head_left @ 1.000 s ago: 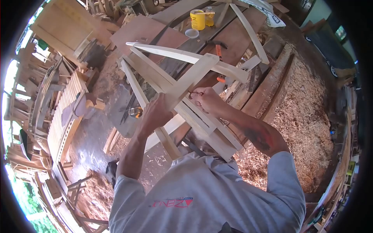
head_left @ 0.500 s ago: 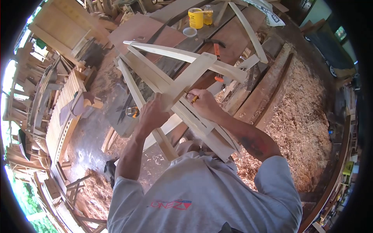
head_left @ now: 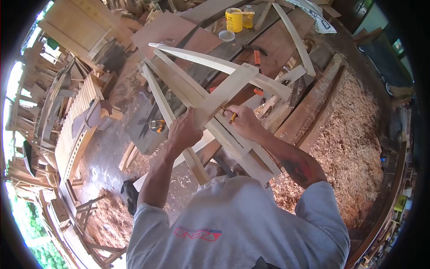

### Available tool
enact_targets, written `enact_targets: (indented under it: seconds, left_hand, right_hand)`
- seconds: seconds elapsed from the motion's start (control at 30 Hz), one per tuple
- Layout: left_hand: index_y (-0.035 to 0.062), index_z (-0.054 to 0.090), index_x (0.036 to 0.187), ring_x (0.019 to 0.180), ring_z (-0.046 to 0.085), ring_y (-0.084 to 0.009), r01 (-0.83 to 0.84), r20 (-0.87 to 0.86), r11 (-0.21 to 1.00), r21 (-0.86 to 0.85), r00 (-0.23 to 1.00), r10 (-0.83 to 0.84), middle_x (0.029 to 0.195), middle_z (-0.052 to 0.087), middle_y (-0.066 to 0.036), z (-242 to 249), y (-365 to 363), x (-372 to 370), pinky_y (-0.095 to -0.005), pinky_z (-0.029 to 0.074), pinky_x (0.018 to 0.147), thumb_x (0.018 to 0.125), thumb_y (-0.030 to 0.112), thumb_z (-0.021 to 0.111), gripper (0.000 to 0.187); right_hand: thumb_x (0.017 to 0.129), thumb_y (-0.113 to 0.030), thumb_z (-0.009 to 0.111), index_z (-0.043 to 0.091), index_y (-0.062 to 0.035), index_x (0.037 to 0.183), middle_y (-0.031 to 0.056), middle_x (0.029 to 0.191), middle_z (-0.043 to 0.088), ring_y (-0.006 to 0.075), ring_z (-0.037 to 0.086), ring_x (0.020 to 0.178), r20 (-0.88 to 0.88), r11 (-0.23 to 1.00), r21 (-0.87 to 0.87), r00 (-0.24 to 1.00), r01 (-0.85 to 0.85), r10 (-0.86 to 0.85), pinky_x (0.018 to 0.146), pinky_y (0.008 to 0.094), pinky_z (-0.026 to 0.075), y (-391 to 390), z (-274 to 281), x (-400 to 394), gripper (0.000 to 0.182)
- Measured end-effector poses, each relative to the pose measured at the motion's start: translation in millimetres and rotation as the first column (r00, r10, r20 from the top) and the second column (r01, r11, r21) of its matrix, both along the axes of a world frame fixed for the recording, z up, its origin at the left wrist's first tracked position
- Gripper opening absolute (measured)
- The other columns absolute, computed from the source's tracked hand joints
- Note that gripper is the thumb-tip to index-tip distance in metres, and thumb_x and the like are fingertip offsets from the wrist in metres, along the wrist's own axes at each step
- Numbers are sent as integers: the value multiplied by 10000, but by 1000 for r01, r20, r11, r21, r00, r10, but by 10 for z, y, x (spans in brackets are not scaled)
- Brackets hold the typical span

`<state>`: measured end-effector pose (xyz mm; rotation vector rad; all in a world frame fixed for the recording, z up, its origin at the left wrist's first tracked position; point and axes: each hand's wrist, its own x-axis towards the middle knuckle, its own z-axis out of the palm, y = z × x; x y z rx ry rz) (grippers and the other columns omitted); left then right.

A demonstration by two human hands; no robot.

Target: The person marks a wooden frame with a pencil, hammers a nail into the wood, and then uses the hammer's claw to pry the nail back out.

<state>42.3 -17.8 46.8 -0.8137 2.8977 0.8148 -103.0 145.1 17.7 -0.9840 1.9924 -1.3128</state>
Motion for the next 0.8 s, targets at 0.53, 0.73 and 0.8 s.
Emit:
enact_targets:
  seconds: [0.53,0.73,0.8]
  left_hand:
    - [-2,461,1287,985,640,-439,17,-45,993,-115,999,-23,1026,648,-244,-223,210,-460,-503,495,887,737,293,729,680]
    - [-15,574,1175,1054,643,-388,-27,18,995,100,1000,25,1086,676,-253,-114,138,-530,-445,495,925,732,361,740,604]
    - [-14,568,1195,1056,641,-393,-39,45,992,122,998,34,1099,671,-254,-102,151,-528,-451,493,923,721,357,752,630]
  right_hand:
    - [915,-215,616,658,19,1005,99,737,665,161,669,700,326,998,61,944,24,-42,614,314,513,47,-346,-13,255]
    - [963,-263,597,636,10,1084,80,698,634,147,614,581,483,965,262,864,11,-141,559,294,504,937,-5,107,301]
    - [974,-249,583,637,10,1078,86,708,639,146,627,595,512,964,264,842,35,-171,567,312,513,1233,-4,220,284]
